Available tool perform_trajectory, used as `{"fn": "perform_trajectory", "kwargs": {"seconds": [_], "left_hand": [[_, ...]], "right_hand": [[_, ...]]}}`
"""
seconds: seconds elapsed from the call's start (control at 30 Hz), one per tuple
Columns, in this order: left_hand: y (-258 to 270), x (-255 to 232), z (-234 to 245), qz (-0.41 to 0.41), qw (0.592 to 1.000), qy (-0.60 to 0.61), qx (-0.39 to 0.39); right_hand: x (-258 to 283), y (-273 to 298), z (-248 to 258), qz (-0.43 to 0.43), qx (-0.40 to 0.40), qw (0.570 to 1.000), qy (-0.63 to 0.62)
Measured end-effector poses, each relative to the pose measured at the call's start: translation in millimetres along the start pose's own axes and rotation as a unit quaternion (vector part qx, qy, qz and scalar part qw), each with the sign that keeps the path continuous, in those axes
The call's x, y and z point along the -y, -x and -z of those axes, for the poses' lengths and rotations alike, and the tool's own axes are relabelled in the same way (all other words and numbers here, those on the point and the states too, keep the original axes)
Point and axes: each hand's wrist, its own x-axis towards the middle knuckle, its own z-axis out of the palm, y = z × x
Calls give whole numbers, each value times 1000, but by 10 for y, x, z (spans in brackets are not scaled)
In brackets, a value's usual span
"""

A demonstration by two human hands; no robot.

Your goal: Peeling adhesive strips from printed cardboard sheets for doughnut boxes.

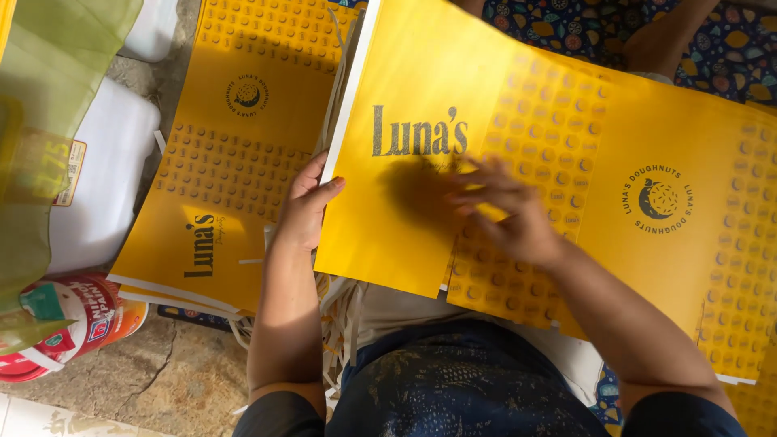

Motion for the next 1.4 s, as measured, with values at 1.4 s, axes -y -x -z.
{"fn": "perform_trajectory", "kwargs": {"seconds": [1.4], "left_hand": [[544,-1172,-887,-43,993,97,50]], "right_hand": [[155,1264,847,-219,-109,959,141]]}}
